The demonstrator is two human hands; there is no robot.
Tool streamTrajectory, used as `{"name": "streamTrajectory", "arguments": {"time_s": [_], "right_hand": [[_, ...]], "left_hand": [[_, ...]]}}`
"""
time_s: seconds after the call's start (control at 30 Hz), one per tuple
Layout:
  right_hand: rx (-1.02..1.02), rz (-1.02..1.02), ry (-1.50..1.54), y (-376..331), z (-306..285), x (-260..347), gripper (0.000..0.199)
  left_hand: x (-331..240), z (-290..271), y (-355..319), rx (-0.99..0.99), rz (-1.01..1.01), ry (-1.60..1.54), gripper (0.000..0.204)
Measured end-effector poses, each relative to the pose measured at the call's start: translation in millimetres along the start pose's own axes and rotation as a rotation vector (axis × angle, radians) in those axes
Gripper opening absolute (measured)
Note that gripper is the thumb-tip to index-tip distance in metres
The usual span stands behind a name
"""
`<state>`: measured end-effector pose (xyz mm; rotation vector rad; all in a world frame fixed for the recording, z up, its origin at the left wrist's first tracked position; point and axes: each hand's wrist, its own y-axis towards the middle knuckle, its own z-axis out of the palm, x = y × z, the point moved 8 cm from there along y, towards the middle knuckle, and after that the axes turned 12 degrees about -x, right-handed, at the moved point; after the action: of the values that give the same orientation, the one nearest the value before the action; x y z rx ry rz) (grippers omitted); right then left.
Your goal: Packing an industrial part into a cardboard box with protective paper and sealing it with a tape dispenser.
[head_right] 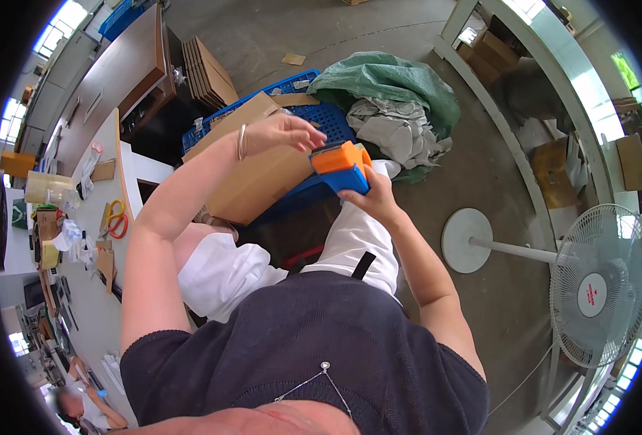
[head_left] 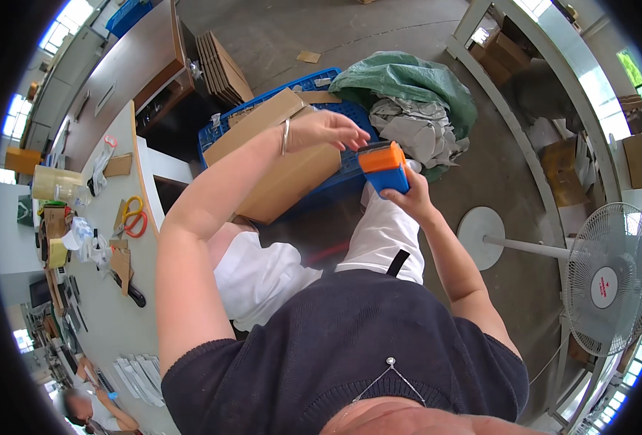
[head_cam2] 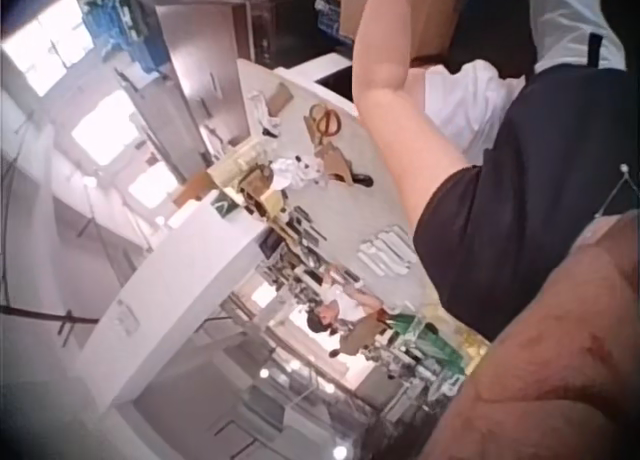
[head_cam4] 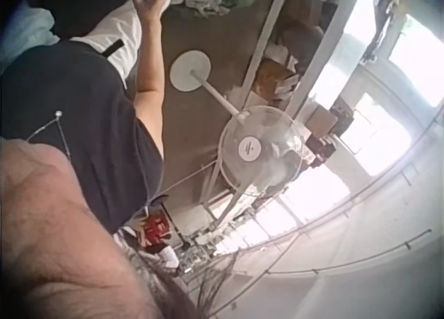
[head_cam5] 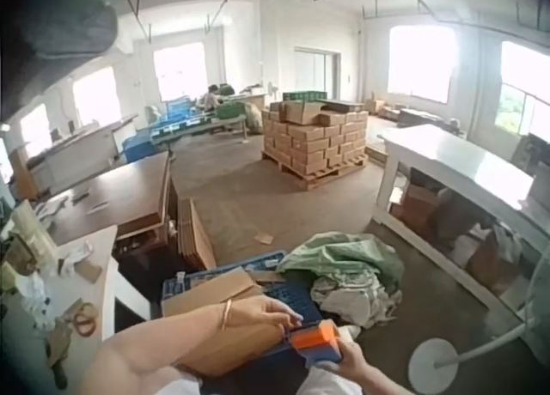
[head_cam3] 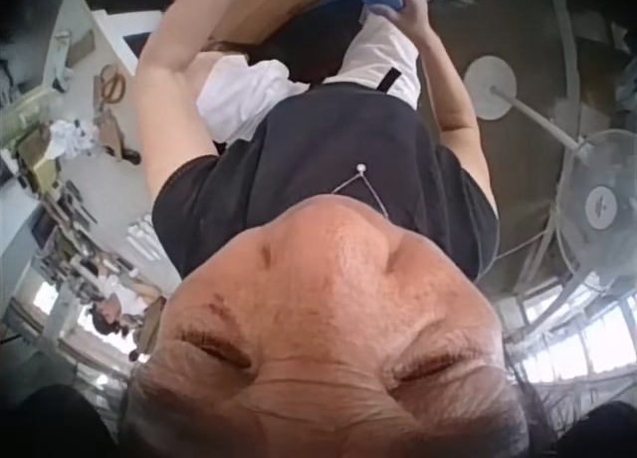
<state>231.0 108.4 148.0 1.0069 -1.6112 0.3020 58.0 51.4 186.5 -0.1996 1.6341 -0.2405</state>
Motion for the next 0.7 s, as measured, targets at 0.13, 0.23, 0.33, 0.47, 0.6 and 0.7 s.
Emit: {"name": "streamTrajectory", "arguments": {"time_s": [0.13,0.23,0.33,0.47,0.6,0.7], "right_hand": [[0.052,-0.037,0.012,4,14,-1,0.045],[0.085,0.032,0.036,6,27,-13,0.044],[0.152,0.124,0.073,7,43,-24,0.044],[0.179,0.323,0.200,0,63,-37,0.046],[0.262,0.667,0.394,-3,81,-56,0.046],[0.366,0.784,0.380,2,79,-54,0.046]], "left_hand": [[3,12,-2,0.009,0.033,-0.078,0.022],[27,0,3,-0.075,-0.056,-0.205,0.015],[48,-10,7,-0.153,-0.087,-0.253,0.014],[70,-23,6,-0.343,-0.027,-0.151,0.014],[84,-50,3,-0.543,-0.010,-0.029,0.013],[91,-84,9,-0.648,-0.068,-0.143,0.012]]}}
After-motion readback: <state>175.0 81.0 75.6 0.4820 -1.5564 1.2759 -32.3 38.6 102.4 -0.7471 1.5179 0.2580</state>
